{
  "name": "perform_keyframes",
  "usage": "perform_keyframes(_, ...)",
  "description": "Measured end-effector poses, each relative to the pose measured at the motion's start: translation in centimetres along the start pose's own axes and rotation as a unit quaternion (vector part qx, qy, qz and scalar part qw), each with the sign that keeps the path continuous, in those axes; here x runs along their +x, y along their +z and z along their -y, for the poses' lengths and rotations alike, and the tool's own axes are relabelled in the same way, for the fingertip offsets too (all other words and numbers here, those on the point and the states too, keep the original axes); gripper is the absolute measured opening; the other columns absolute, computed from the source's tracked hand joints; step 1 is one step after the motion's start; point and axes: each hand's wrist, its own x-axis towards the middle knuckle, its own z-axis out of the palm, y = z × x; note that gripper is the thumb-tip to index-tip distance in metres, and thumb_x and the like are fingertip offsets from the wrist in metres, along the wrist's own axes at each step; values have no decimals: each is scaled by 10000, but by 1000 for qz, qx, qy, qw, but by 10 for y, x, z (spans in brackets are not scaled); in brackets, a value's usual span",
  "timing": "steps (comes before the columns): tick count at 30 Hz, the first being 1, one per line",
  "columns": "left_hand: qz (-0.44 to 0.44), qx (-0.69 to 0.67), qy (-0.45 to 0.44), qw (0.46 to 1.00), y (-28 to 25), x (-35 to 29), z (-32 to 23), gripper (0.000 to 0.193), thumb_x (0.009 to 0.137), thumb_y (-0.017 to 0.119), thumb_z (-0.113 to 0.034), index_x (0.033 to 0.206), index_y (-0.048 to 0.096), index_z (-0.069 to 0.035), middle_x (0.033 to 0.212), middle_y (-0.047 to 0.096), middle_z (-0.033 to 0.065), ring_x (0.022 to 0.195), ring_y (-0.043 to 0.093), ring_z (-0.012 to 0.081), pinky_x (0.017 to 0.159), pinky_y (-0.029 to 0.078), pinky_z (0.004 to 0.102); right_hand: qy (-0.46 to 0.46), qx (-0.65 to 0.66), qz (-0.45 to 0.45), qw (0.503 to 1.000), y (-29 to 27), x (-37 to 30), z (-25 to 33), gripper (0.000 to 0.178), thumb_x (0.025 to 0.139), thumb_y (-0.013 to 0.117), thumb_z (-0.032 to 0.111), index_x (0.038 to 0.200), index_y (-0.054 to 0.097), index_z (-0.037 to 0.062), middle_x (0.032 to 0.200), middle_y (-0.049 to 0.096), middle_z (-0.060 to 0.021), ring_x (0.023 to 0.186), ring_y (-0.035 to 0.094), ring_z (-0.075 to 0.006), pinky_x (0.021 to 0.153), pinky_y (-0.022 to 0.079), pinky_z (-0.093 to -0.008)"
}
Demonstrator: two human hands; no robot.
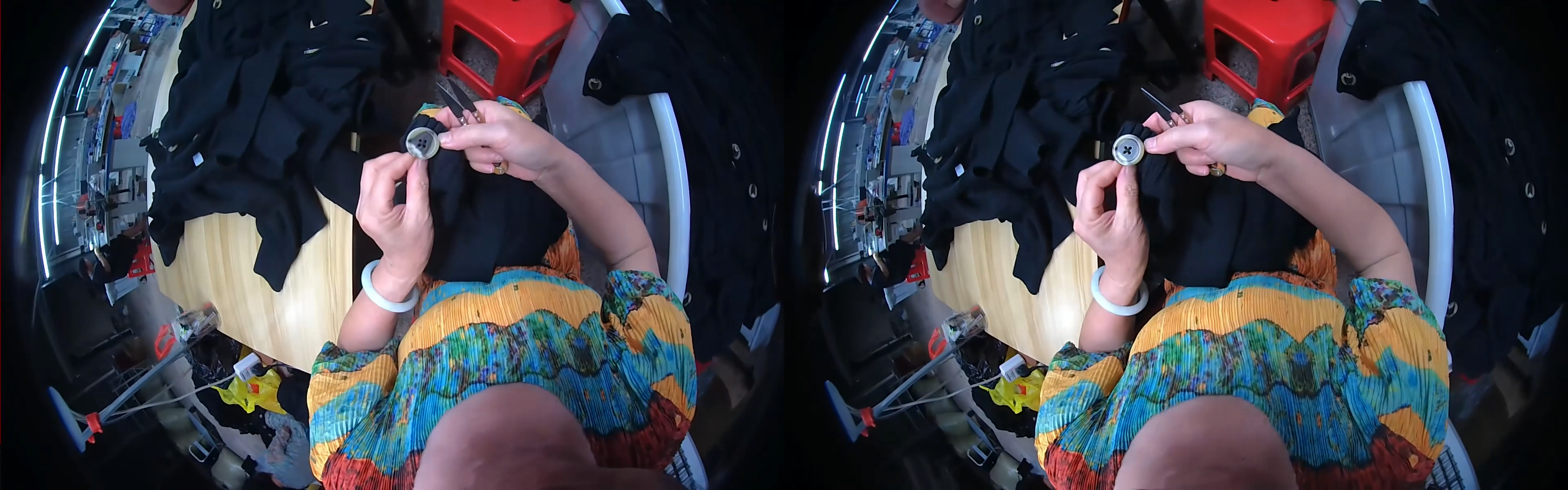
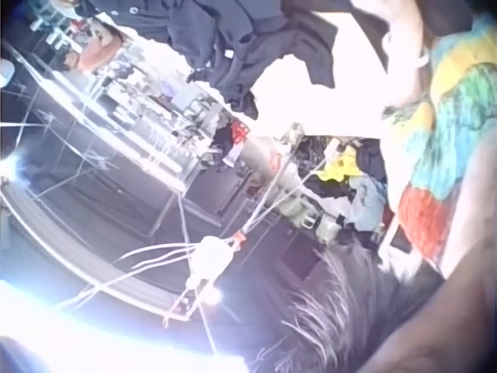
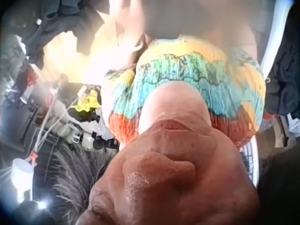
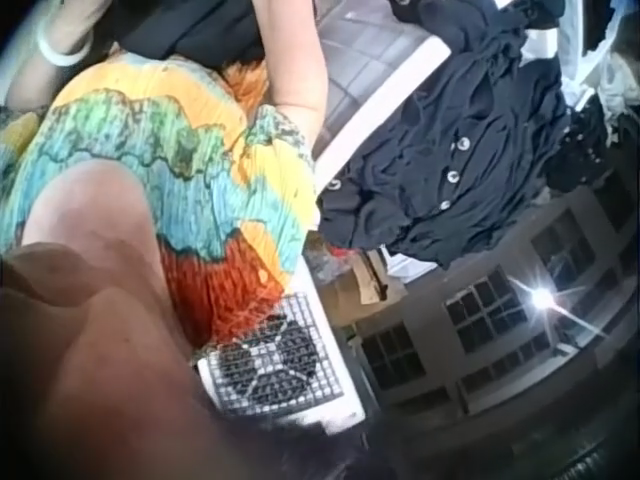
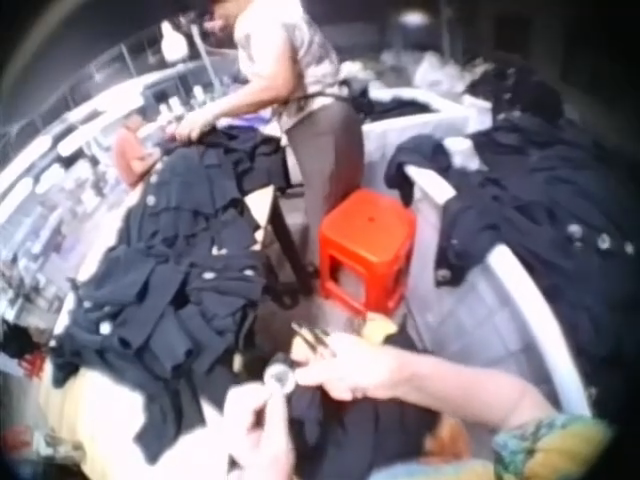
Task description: Trim excess threads from black garments near the buttons using small scissors.
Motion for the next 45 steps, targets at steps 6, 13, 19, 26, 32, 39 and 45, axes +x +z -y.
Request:
perform_keyframes(6, 208, -171, -190, 944, -22, 28, -15, 50, 813, 534, -48, 819, 522, 0, 1019, 491, 63, 710, 473, 59, 580, 396, 179, 18, 38, 42, 998, -3, -12, 9, 224, 789, 562, 119, 994, 511, 44, 597, 449, 58, 371, 311, 11, 368, 274, -156)
perform_keyframes(13, 329, -316, -351, 818, -32, 39, -14, 72, 864, 486, -116, 863, 496, -45, 898, 546, 20, 714, 503, 56, 565, 452, 175, -20, -34, 55, 998, -15, -4, 4, 277, 802, 532, 120, 1060, 496, 25, 676, 511, 23, 381, 327, 8, 360, 281, -146)
perform_keyframes(19, 251, -443, -488, 709, -25, 39, -8, 77, 862, 476, -83, 874, 525, -24, 853, 557, 23, 663, 567, 83, 612, 510, 200, -142, -253, -10, 957, -18, -6, -1, 237, 805, 559, 143, 1007, 503, 34, 701, 466, 50, 569, 394, -7, 468, 297, -146)
perform_keyframes(26, 236, -421, -501, 718, -18, 53, -26, 76, 861, 479, -86, 864, 533, -33, 829, 558, 20, 676, 564, 86, 613, 508, 199, -331, -204, -124, 913, -24, -16, 37, 169, 839, 509, 100, 991, 529, 32, 799, 593, -16, 680, 532, -41, 563, 408, -175)
perform_keyframes(32, 225, -395, -567, 687, 10, 46, -9, 84, 857, 496, -115, 863, 527, -37, 831, 536, -1, 719, 538, 60, 638, 516, 204, -246, -192, -141, 939, -33, -19, 32, 200, 819, 552, 115, 983, 544, 1, 878, 584, -54, 842, 564, -101, 740, 447, -223)
perform_keyframes(39, 213, -345, -535, 741, 40, 78, 3, 88, 862, 497, -126, 847, 520, -43, 817, 515, -2, 694, 510, 47, 639, 494, 199, -101, -169, -30, 980, -71, 19, 28, 293, 842, 538, 184, 1065, 524, -5, 890, 571, -42, 841, 531, -94, 728, 427, -219)
perform_keyframes(45, 262, -283, -497, 778, 56, 92, 17, 90, 863, 497, -134, 890, 531, -55, 861, 540, -3, 769, 523, 62, 645, 486, 217, -51, -158, 11, 986, -88, 36, 35, 220, 826, 549, 220, 967, 582, 54, 714, 545, 31, 453, 359, -8, 379, 254, -158)
